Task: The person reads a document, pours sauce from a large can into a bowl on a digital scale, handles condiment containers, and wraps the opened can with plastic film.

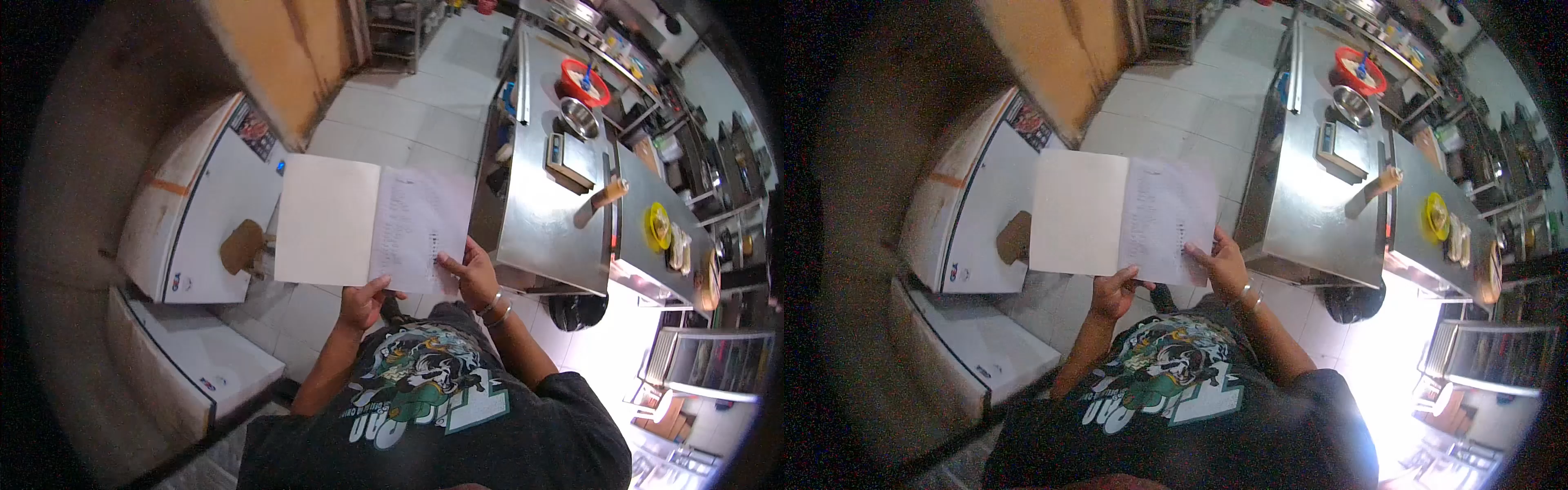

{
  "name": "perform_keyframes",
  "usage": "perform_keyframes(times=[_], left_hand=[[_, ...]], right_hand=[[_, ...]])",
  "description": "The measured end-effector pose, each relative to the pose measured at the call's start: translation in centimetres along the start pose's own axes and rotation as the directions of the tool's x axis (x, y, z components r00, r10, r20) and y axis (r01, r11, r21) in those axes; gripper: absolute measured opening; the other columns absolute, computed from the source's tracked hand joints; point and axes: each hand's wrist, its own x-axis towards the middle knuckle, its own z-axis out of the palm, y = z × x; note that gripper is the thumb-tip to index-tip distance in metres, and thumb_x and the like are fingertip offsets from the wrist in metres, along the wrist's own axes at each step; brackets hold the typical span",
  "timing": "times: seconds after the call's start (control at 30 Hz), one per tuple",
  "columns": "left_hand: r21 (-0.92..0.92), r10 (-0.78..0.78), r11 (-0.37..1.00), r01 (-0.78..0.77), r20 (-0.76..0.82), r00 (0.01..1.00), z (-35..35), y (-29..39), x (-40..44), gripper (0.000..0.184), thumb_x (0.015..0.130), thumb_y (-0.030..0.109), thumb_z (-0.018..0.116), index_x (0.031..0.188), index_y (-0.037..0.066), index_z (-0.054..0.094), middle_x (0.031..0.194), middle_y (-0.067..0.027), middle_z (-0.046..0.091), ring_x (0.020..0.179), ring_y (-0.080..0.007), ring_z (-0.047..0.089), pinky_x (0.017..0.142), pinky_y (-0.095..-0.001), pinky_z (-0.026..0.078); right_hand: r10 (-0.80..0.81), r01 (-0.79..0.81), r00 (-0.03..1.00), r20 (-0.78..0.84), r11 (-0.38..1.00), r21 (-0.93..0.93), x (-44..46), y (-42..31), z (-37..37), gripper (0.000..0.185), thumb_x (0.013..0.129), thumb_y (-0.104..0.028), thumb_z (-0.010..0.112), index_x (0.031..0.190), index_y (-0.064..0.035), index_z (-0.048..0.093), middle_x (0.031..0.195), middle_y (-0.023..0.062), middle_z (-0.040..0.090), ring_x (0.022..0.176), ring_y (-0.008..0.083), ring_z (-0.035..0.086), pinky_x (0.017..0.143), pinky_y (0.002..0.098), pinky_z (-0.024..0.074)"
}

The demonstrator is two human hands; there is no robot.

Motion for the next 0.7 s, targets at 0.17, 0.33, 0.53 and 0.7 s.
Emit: perform_keyframes(times=[0.17,0.33,0.53,0.7], left_hand=[[-0.101,-0.448,0.894,0.438,-0.139,0.883,-6.5,5.3,5.9,0.043,0.101,0.02,0.055,0.138,-0.001,0.048,0.129,-0.0209,0.061,0.103,-0.0366,0.069,0.071,-0.0477,0.063],[-0.032,-0.486,0.871,0.49,-0.196,0.852,-7.8,-3.9,10.9,0.048,0.101,0.026,0.055,0.143,0.004,0.045,0.133,-0.018,0.06,0.108,-0.0351,0.067,0.077,-0.0454,0.06],[0.093,-0.569,0.804,0.587,-0.168,0.805,-8.5,-5.1,15.7,0.051,0.103,0.028,0.052,0.148,0.006,0.041,0.144,-0.018,0.053,0.115,-0.0361,0.064,0.087,-0.0457,0.057],[0.262,-0.479,0.786,0.559,-0.314,0.82,-9.6,-2.0,23.7,0.046,0.101,0.027,0.058,0.141,0.005,0.049,0.134,-0.0183,0.059,0.108,-0.0338,0.065,0.085,-0.0447,0.055]], right_hand=[[-0.156,0.112,0.961,-0.229,0.975,-0.194,6.6,8.8,0.7,0.046,0.089,0.002,0.07,0.131,-0.0002,0.053,0.119,0.0102,0.067,0.101,0.0177,0.065,0.09,0.0319,0.052],[-0.124,-0.025,0.759,-0.639,0.975,-0.219,4.3,8.8,-11.6,0.043,0.085,-0.001,0.074,0.124,0.0043,0.059,0.114,0.0129,0.07,0.101,0.0212,0.067,0.09,0.0346,0.0533],[-0.161,-0.055,0.361,-0.918,0.98,-0.194,4.3,12.9,-28.3,0.049,0.082,0.003,0.071,0.127,0.0069,0.054,0.117,0.0162,0.067,0.1,0.0251,0.066,0.089,0.0361,0.0534],[-0.051,0.107,0.268,-0.962,0.994,-0.023,8.6,18.4,-39.1,0.056,0.077,0.003,0.073,0.128,0.0102,0.051,0.116,0.0178,0.067,0.1,0.0265,0.066,0.089,0.0364,0.0539]])
